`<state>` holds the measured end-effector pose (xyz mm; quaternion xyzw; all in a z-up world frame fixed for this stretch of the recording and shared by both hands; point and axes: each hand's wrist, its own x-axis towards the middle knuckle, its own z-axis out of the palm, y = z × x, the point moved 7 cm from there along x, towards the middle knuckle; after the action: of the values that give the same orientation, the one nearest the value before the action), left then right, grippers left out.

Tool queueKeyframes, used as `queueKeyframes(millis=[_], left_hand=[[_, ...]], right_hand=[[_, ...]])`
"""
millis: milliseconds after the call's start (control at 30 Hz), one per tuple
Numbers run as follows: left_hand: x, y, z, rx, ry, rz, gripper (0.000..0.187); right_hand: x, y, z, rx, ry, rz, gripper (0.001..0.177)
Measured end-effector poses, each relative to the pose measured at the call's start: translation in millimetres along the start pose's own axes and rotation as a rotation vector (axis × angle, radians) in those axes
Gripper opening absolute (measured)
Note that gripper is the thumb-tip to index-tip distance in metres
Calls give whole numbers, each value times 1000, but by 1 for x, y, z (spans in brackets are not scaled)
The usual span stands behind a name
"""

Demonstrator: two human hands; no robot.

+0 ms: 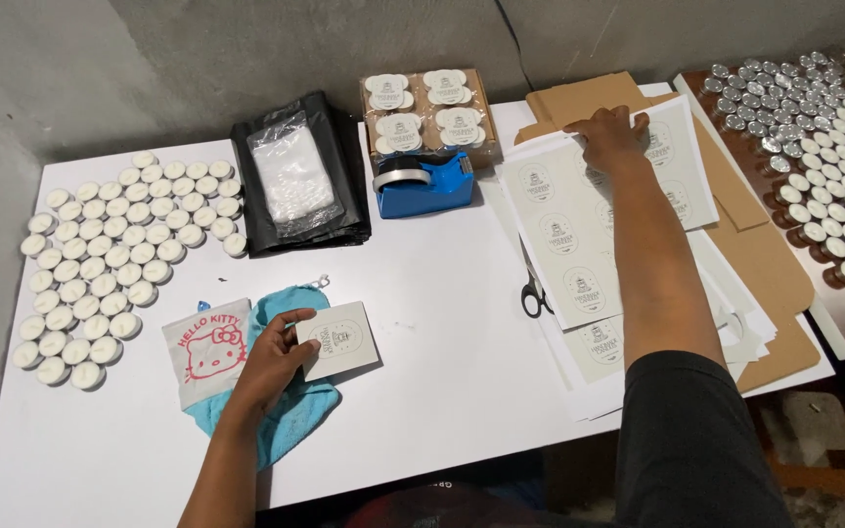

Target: Cutting individual circular labels from a printed sheet with scissors and cleaning tealight candles with a cloth.

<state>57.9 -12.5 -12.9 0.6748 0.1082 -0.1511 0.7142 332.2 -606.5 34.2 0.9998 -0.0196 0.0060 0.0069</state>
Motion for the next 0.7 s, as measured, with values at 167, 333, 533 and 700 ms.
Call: queueKeyframes(millis=[167, 333, 533, 700], left_hand=[[-1, 1, 3, 36, 5, -33, 74], [-5, 6, 2, 92, 22, -70, 77], [-3, 0, -2, 101, 22, -84, 68], [-4, 3, 1, 83, -12, -57, 64]], right_hand=[[10, 11, 19, 27, 11, 12, 51], [24, 25, 42, -62, -17, 20, 48], [17, 21, 42, -71, 3, 37, 50], [18, 33, 59, -64, 31, 91, 47]])
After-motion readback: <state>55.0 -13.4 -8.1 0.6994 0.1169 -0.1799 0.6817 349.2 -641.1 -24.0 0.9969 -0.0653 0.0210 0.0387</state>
